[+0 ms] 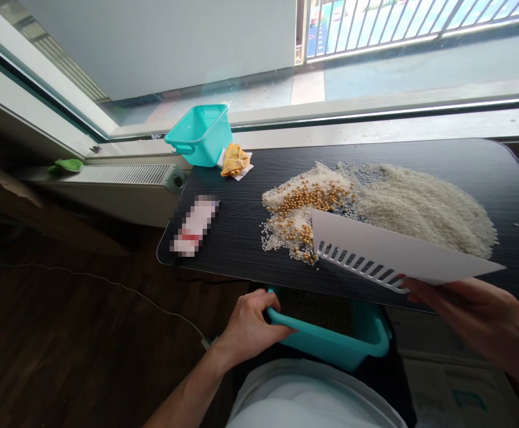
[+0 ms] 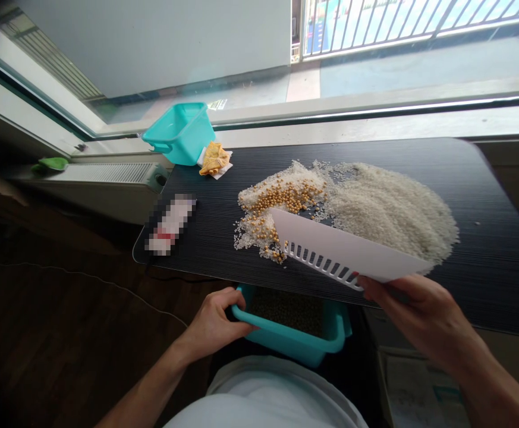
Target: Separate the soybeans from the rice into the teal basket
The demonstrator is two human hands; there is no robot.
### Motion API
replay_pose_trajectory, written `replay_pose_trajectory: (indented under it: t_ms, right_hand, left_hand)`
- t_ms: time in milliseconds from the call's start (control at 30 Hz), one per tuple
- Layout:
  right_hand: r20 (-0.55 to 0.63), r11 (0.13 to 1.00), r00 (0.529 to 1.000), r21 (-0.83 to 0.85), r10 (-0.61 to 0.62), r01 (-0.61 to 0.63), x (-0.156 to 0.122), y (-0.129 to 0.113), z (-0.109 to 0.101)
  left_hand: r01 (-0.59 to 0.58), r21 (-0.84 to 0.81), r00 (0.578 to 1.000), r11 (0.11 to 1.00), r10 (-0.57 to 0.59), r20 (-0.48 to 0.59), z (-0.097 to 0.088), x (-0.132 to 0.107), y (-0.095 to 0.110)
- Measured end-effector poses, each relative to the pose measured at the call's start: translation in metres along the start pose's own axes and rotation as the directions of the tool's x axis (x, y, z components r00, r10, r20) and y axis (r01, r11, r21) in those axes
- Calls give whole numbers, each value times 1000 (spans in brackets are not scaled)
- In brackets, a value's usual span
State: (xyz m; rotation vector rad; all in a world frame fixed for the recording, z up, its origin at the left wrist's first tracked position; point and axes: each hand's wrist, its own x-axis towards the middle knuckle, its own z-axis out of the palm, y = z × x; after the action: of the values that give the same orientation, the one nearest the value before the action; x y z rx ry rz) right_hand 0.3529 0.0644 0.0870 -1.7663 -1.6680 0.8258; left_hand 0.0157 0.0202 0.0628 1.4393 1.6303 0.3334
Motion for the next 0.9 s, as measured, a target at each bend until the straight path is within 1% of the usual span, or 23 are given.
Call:
replay_pose_trajectory:
  t_ms: [67, 167, 267, 367, 533, 700, 900]
  right_hand:
    - [-8, 1000, 1000, -4, -3, 3, 2, -8, 1]
    - [24, 1000, 1000, 15, -2, 1, 4, -12, 2]
    - [30, 999, 999, 31, -12, 11, 2, -10, 0]
    - [19, 1000, 1000, 9, -7, 7, 1, -9, 0]
    - [5, 1000, 1000, -8, -3, 3, 4, -7, 5]
    - [-23, 1000, 999, -8, -30, 30, 8, -2, 6]
    - [17, 997, 997, -25, -74, 75, 6, -2, 1]
  left_hand:
    - [-5, -6, 1000, 1000, 5, 1, 0, 0, 0]
    - [-8, -13, 1000, 1000, 8, 5, -1, 0, 0]
    - [-7, -17, 1000, 1000, 7, 2, -1, -1, 0]
    - [-3, -17, 1000, 1000, 3, 2, 0, -1, -1]
    - [0, -19, 1000, 1000, 0, 7, -1, -1, 0]
    - [3, -20, 1000, 1000, -3, 0, -3, -1, 0]
    - [-3, -30, 1000, 1000, 2, -9, -5, -3, -5]
